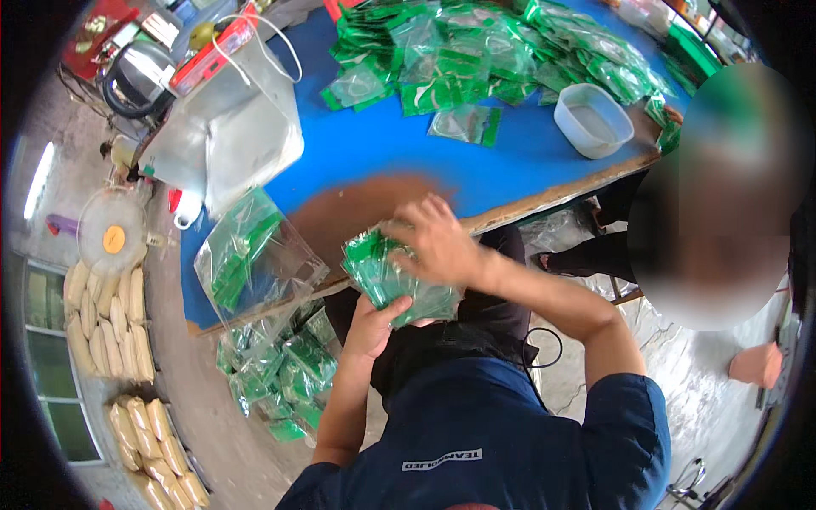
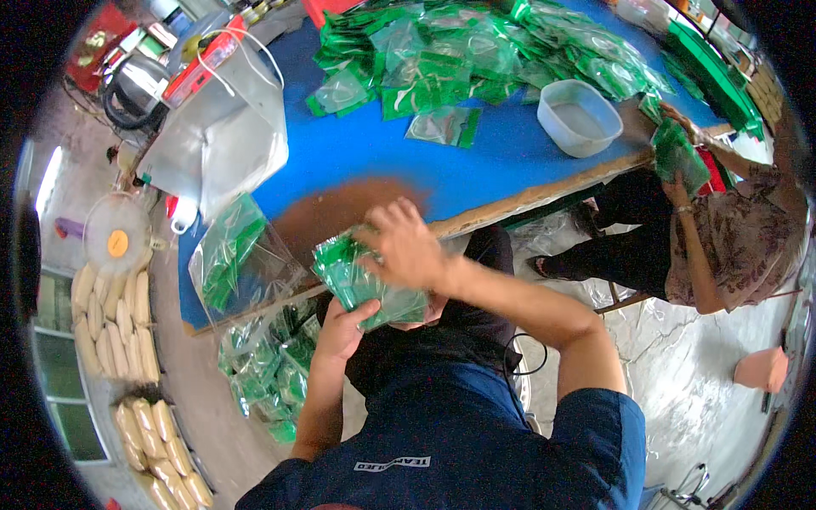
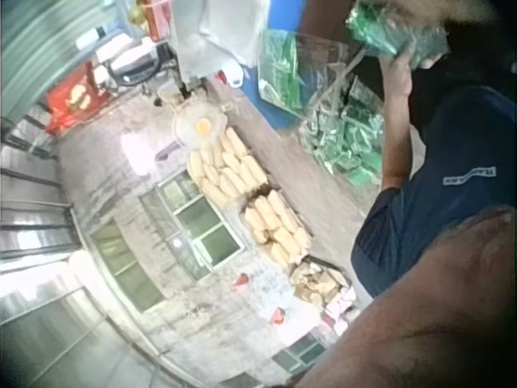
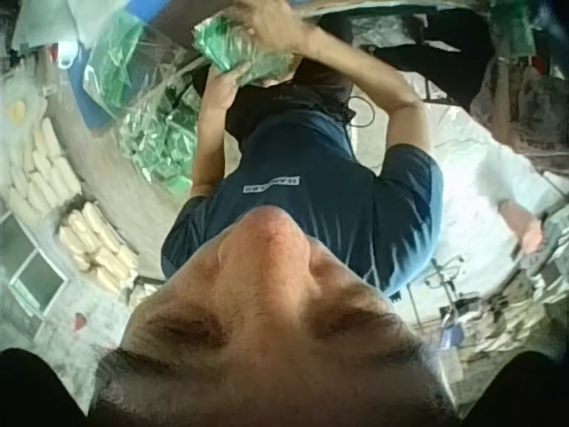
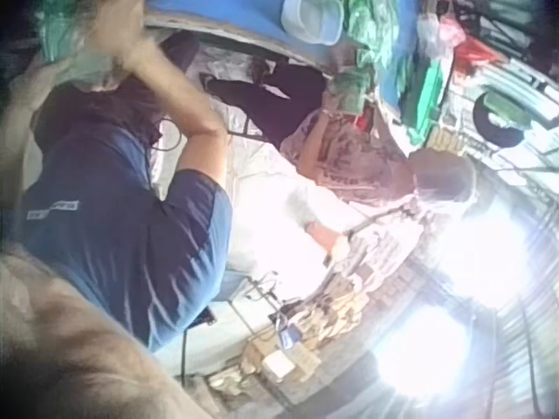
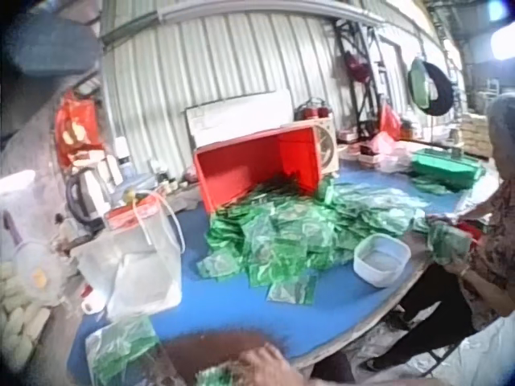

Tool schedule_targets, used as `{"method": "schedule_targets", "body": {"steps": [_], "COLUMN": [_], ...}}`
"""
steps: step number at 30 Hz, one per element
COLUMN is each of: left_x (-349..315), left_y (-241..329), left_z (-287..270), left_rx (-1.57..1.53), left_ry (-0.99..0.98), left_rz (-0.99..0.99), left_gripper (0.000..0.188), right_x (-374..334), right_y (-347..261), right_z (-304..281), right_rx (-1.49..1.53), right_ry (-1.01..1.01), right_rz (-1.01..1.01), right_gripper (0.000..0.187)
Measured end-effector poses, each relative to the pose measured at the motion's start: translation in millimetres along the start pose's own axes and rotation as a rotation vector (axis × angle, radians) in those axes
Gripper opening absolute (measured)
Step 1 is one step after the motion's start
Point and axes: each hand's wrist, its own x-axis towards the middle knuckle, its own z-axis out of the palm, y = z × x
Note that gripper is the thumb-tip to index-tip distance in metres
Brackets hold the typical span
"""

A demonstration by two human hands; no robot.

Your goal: The recorder counts a stack of small green packets and places them into a larger clear plastic bag.

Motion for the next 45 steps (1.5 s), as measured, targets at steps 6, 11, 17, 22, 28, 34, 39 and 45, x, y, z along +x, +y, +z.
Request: {"method": "schedule_targets", "body": {"steps": [6, 11, 17, 22, 28, 34, 39, 45], "left_x": [-7, -20, -14, -22, -47, -18, -15, -29], "left_y": [-23, -33, -40, -53, -47, -47, -67, -74], "left_z": [-27, -65, -66, -56, -65, -69, -83, -90], "left_rx": [-0.232, -0.552, -0.522, -0.503, -0.636, -0.533, -0.688, -0.896], "left_ry": [0.059, 0.151, 0.19, 0.263, 0.264, 0.234, 0.097, -0.146], "left_rz": [-0.019, 0.042, 0.034, 0.097, 0.12, 0.028, 0.032, 0.149], "left_gripper": [0.058, 0.061, 0.053, 0.056, 0.064, 0.065, 0.066, 0.068], "right_x": [54, 6, 83, 136, 98, 41, 18, -16], "right_y": [136, 42, 62, 242, 189, 144, 25, 11], "right_z": [4, 4, 5, 3, 20, -22, -22, 26], "right_rx": [-0.452, 0.159, 0.33, -0.394, -0.351, -0.361, -0.335, -0.001], "right_ry": [-0.073, -0.043, 0.091, 0.403, -0.125, -0.054, -0.26, 0.055], "right_rz": [0.387, -0.155, 0.164, 0.628, 0.534, 0.172, 0.281, -0.151], "right_gripper": [0.095, 0.051, 0.031, 0.082, 0.085, 0.084, 0.086, 0.021]}}
